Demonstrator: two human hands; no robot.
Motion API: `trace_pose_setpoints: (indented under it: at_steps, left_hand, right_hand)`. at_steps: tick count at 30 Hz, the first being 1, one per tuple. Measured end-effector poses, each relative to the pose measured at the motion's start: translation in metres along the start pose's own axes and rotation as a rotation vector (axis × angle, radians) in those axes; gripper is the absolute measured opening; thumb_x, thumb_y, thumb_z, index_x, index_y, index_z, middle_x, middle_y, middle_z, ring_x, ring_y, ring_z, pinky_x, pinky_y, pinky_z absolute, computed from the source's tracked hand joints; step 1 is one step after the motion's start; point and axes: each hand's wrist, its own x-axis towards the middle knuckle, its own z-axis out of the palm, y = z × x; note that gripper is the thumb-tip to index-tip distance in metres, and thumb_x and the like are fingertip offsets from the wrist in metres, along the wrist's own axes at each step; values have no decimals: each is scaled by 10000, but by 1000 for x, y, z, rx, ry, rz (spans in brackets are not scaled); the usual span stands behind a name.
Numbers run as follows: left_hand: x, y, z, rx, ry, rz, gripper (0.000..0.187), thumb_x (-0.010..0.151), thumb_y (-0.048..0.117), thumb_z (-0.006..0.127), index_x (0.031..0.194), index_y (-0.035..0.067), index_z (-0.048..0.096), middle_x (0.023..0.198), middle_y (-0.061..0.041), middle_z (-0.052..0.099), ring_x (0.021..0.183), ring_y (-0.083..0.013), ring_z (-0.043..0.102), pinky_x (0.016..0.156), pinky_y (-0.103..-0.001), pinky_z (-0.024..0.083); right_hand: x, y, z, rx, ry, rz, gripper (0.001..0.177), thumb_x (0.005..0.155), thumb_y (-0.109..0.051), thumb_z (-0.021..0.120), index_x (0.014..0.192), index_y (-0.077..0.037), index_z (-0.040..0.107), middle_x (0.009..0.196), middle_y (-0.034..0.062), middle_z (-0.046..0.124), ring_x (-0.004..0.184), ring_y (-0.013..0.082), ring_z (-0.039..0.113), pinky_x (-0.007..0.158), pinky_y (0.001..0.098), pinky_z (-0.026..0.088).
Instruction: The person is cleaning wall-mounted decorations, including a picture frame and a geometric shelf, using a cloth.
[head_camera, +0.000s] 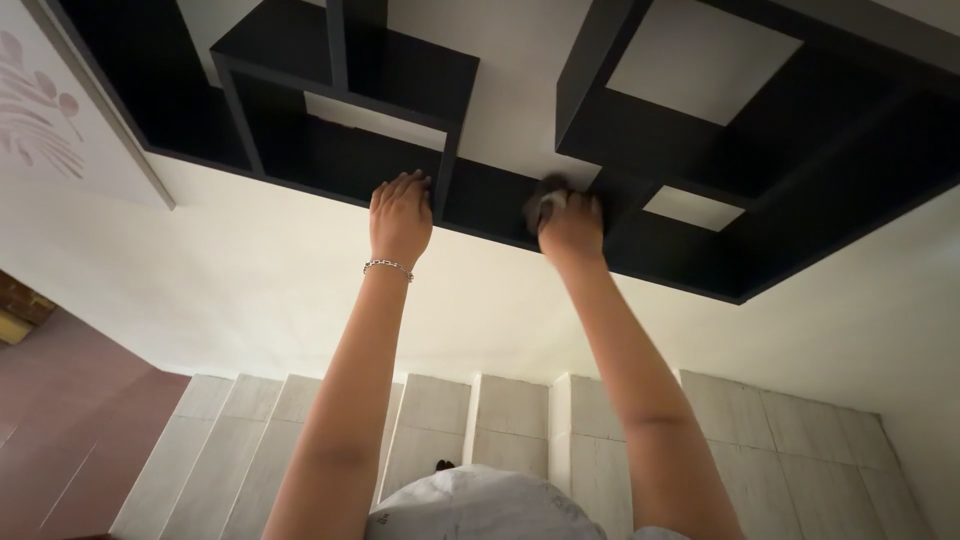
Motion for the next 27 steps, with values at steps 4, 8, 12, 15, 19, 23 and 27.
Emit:
trace_pose_setpoints:
  at_steps: [4, 8, 12, 15, 19, 23, 27]
  left_hand:
    - [2, -2, 6, 16, 31, 14, 267, 1028, 147, 526, 1193, 77, 724, 1342, -70, 688, 1345, -254, 549, 1185, -450, 328]
    - [1, -4, 7, 42, 37, 36, 264, 1029, 140, 525, 1196, 70, 718, 1344, -79, 685, 1347, -260, 550, 1180, -456, 326]
    - [0, -4, 6, 45, 25, 41, 270, 1023, 134, 530, 1207, 71, 717, 1342, -71, 687, 1345, -258, 552, 1175, -457, 334]
    - [1, -6, 5, 35, 45, 54, 272, 1016, 136, 538, 1209, 75, 721, 1338, -69, 689, 1336, -257, 557, 1166, -453, 342]
    - [1, 0, -4, 8, 29, 50, 263, 1021, 135, 543, 1205, 78, 723, 1337, -60, 693, 1338, -240, 570, 1175, -431, 359]
    - [-1, -5, 4, 32, 45, 45, 268, 1013, 143, 550, 1208, 73, 721, 1335, -64, 692, 1338, -249, 564, 1171, -440, 343]
    - [4, -5, 3, 41, 60, 68, 291, 989, 143, 557, 1222, 62, 711, 1324, -94, 691, 1310, -268, 571, 1145, -435, 355]
  right_hand:
    - [-39, -29, -114, 127, -292, 135, 573, 962, -324, 608, 1468, -71, 513, 1389, 196, 549, 1239, 357, 545, 1064, 500, 423]
    - [-22, 7, -52, 1105, -316, 531, 421, 984, -154, 367, 1397, -87, 404, 1447, 104, 391, 1336, 230, 351, 1170, 319, 301]
    - [14, 9, -47, 2697, 356, 805, 402, 1010, -288, 535, 1366, -106, 577, 1439, 115, 582, 1340, 300, 547, 1150, 509, 427]
    - [43, -11, -121, 3171, 605, 594, 412, 1016, -258, 477, 1384, -94, 565, 1434, 147, 570, 1362, 370, 509, 1165, 615, 394]
    - [83, -11, -143, 3361, 562, 728, 551, 954, -364, 463, 1411, -69, 549, 1459, 206, 524, 1343, 462, 453, 1120, 679, 318]
    - [73, 8, -126, 3338, 488, 780, 605, 885, -405, 432, 1391, -88, 534, 1468, 174, 503, 1342, 439, 434, 1112, 702, 259]
    - [47, 11, -92, 3422, 567, 537, 505, 930, -132, 438, 1417, -83, 563, 1523, 174, 505, 1417, 434, 437, 1195, 690, 281]
